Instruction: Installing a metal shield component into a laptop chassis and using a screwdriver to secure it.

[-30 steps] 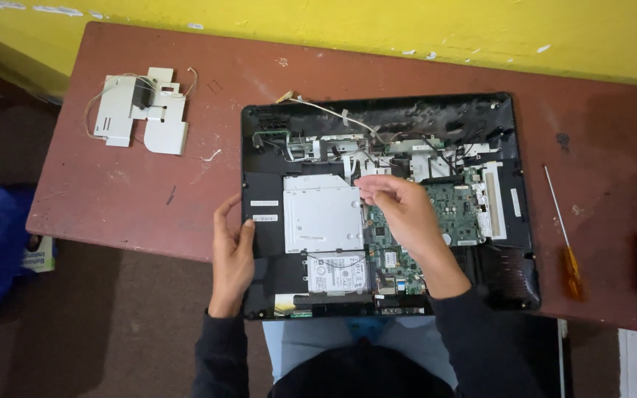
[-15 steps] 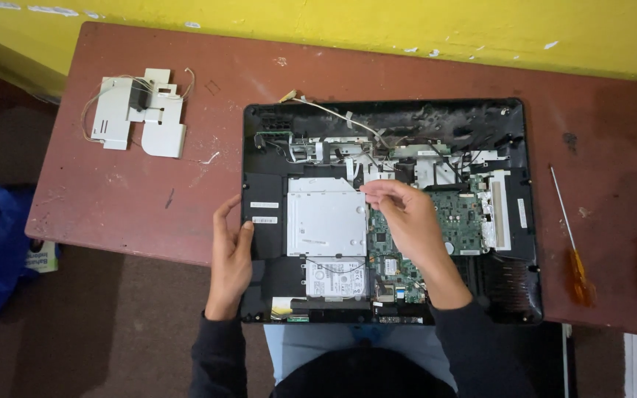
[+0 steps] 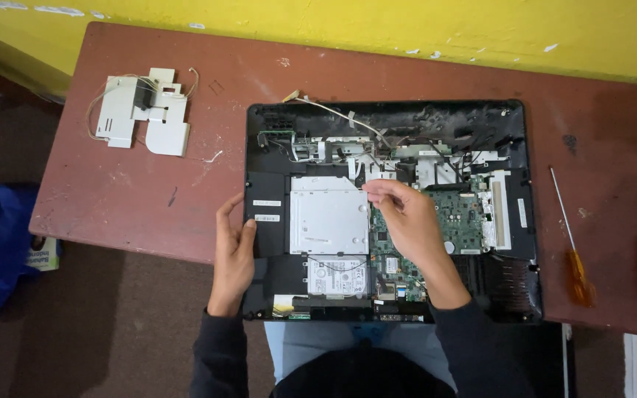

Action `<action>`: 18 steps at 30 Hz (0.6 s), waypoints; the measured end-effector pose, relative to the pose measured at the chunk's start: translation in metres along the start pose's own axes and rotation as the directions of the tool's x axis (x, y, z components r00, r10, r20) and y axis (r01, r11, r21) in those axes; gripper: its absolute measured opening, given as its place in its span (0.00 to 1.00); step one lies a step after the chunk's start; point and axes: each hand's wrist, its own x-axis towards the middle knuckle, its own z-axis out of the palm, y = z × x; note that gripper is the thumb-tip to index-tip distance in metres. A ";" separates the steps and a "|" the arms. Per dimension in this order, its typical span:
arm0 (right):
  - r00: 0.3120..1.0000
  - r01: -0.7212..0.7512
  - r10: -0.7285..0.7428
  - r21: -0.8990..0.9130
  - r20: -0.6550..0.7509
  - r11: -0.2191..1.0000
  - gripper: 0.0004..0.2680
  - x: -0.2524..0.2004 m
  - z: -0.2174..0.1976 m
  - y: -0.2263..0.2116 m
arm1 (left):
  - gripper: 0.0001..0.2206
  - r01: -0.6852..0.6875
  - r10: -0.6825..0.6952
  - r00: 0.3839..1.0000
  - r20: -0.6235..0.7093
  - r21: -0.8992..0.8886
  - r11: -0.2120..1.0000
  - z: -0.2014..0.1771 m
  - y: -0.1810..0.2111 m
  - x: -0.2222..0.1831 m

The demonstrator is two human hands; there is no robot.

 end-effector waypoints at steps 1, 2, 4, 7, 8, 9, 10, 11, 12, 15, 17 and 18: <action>1.000 0.002 -0.002 0.000 0.000 1.000 0.13 0.000 0.000 0.000 | 0.22 -0.002 0.002 1.000 -0.001 0.000 1.000 0.000 0.000 0.000; 1.000 0.005 -0.005 -0.009 -0.001 1.000 0.13 0.000 0.000 0.001 | 0.22 -0.002 0.002 1.000 0.000 0.000 1.000 0.000 0.001 0.000; 1.000 0.009 -0.009 -0.018 -0.001 1.000 0.12 -0.001 0.001 0.001 | 0.22 -0.002 0.002 1.000 -0.001 -0.001 1.000 0.001 0.003 -0.001; 1.000 0.012 -0.012 -0.009 -0.001 1.000 0.12 -0.001 0.001 -0.001 | 0.22 0.015 -0.015 1.000 0.002 0.000 1.000 0.004 0.006 -0.001; 1.000 0.026 -0.026 -0.038 -0.003 0.999 0.12 -0.002 0.001 0.000 | 0.22 0.009 -0.009 1.000 -0.003 -0.011 1.000 0.004 0.004 0.000; 0.999 0.039 -0.040 -0.068 -0.005 0.997 0.12 -0.002 0.001 0.001 | 0.22 0.003 -0.003 1.000 -0.007 -0.023 1.000 0.004 0.003 0.000; 0.999 0.040 -0.041 -0.068 -0.004 0.997 0.12 -0.001 0.000 0.000 | 0.22 0.002 -0.002 1.000 -0.008 -0.023 1.000 0.002 -0.001 0.001; 0.999 0.039 -0.038 -0.092 0.023 0.995 0.12 0.000 -0.002 -0.002 | 0.22 0.007 -0.007 1.000 -0.023 -0.022 1.000 0.000 -0.005 0.001; 0.998 0.037 -0.032 -0.115 0.049 0.993 0.13 0.000 -0.003 -0.002 | 0.22 0.013 -0.014 0.999 -0.037 -0.019 1.000 -0.002 -0.009 0.001; 0.996 0.027 -0.015 -0.148 0.082 0.989 0.13 -0.002 -0.006 -0.008 | 0.22 0.014 -0.015 0.999 -0.038 -0.029 0.999 0.009 0.013 -0.002; 0.995 0.017 0.000 -0.176 0.096 0.984 0.13 -0.004 -0.006 -0.011 | 0.22 0.021 -0.022 0.999 -0.042 -0.025 0.999 0.004 0.004 -0.002; 0.994 0.011 0.011 -0.204 0.107 0.979 0.14 -0.004 -0.007 -0.013 | 0.22 0.025 -0.026 0.999 -0.045 -0.022 0.999 0.002 -0.001 0.000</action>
